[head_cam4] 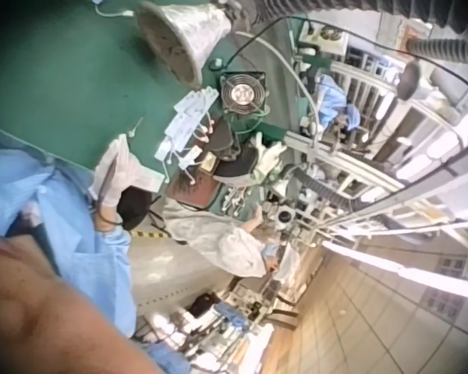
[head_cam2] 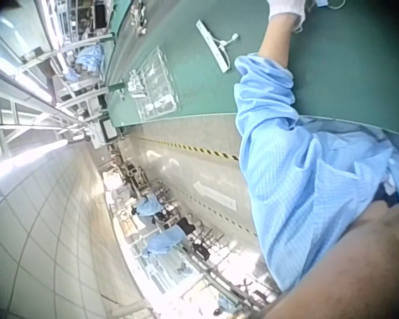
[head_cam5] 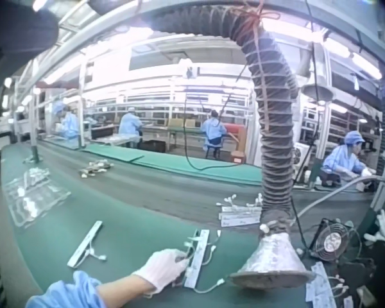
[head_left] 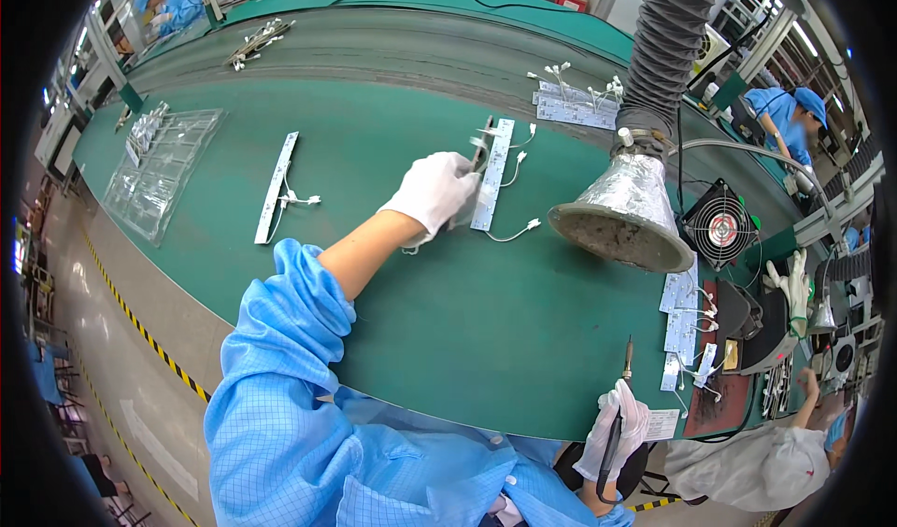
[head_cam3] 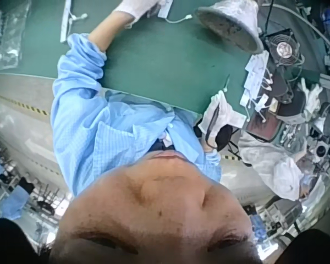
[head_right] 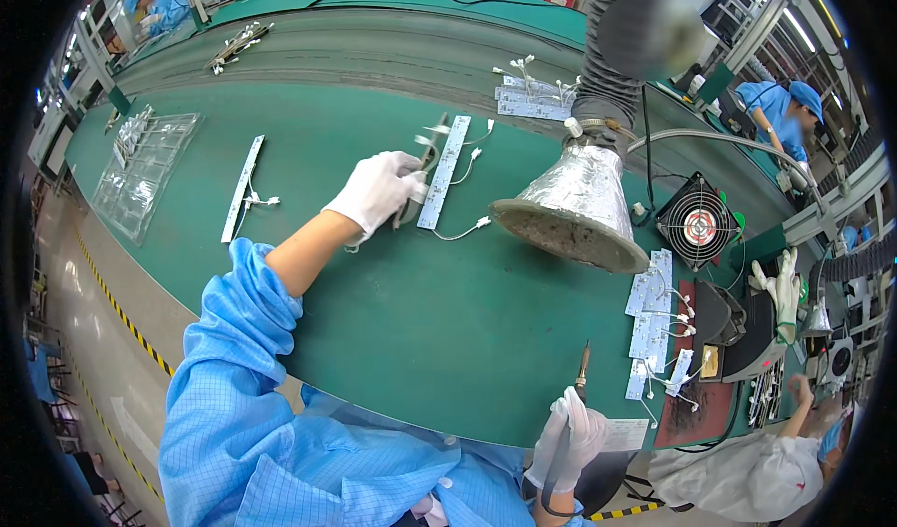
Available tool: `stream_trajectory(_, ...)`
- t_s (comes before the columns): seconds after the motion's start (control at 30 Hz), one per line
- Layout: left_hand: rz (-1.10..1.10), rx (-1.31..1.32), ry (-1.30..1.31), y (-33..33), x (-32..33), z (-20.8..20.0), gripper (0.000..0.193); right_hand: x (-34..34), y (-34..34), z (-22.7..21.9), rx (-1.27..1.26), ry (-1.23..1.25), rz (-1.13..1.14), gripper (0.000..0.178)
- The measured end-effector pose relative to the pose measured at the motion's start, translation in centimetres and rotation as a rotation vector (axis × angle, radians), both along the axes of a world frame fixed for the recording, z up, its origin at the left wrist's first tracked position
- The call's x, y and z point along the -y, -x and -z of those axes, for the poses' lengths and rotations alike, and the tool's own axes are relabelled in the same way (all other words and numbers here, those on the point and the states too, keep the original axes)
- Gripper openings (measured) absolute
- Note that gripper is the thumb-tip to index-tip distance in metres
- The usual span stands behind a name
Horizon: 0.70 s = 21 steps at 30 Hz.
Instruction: Soldering wire connections onto small LED circuit board strips at a manual assembly station.
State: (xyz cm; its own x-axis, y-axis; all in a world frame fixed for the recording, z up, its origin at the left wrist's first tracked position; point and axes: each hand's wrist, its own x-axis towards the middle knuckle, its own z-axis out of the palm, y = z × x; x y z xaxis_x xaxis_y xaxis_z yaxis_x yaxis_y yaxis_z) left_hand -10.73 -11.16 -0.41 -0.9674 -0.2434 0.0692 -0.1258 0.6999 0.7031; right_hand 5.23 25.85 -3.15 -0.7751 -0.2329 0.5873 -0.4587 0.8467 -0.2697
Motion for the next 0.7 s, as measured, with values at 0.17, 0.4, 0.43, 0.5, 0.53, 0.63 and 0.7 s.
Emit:
stream_trajectory(0.17,0.095,-0.002,0.206,0.8,-2.1,-0.9,0.030,-0.1,0.3,0.1,-0.004,0.037,-0.004,0.022)
stream_trajectory(0.4,0.078,-0.145,0.176,2.9,-1.2,-3.4,0.033,-0.4,-0.2,0.0,0.037,0.053,0.036,0.028)
stream_trajectory(0.43,0.040,-0.130,0.168,3.4,-0.9,-4.2,0.034,-0.3,0.0,0.1,0.027,0.056,0.027,0.027)
stream_trajectory(0.5,0.101,-0.108,0.184,5.3,-0.8,-4.6,0.037,-0.2,0.3,-0.1,0.006,0.045,0.040,0.026)
stream_trajectory(0.53,0.133,-0.166,0.319,6.7,-1.1,-4.2,0.039,-0.2,0.3,-0.3,-0.018,0.028,0.061,0.025)
stream_trajectory(0.63,0.165,-0.173,0.529,10.6,-1.5,-4.8,0.047,-0.3,0.4,0.1,-0.019,-0.021,0.073,0.022)
stream_trajectory(0.7,0.184,-0.161,0.619,13.9,-2.2,-5.1,0.049,-0.3,0.2,0.0,0.000,-0.017,0.096,0.021)
